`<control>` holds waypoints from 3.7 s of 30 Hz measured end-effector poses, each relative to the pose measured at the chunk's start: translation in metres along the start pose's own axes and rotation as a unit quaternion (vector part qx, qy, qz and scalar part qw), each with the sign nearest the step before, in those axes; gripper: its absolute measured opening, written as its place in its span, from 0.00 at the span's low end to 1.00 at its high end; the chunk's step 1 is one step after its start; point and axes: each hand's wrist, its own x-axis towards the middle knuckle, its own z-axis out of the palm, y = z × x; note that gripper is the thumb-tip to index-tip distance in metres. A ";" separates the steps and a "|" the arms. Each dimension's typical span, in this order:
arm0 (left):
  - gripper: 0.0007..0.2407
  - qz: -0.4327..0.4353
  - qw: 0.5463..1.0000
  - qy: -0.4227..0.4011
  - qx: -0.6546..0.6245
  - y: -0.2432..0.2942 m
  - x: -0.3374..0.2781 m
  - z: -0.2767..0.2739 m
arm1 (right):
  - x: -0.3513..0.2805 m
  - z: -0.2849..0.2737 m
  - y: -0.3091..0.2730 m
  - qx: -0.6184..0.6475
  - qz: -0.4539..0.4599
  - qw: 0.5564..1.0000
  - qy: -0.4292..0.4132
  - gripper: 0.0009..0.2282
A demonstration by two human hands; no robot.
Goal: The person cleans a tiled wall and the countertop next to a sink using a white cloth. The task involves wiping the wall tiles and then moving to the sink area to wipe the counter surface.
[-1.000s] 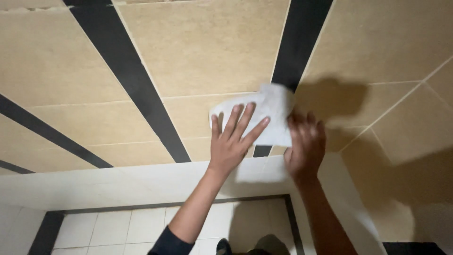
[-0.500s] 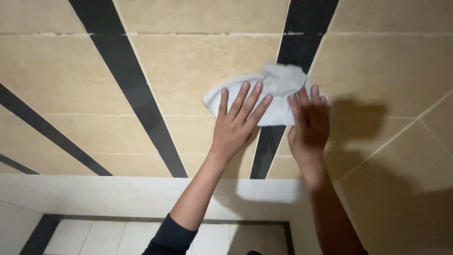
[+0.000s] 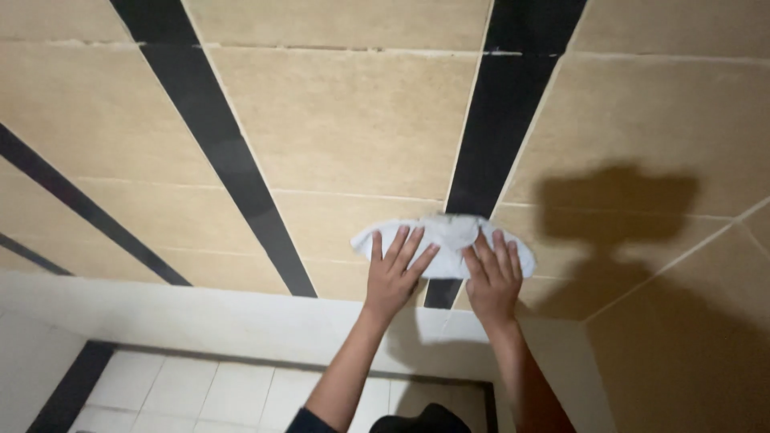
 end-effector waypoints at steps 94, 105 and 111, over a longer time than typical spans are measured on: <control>0.22 0.015 1.000 -0.003 0.022 -0.051 -0.046 0.003 | -0.046 0.054 -0.036 -0.022 0.019 0.999 -0.019 0.12; 0.22 0.043 0.996 0.048 0.063 -0.065 0.023 -0.029 | 0.027 0.043 -0.023 -0.027 0.009 0.999 0.043 0.12; 0.21 0.028 0.996 0.077 0.033 -0.064 0.025 -0.033 | 0.038 0.034 -0.042 -0.017 0.017 0.998 0.058 0.13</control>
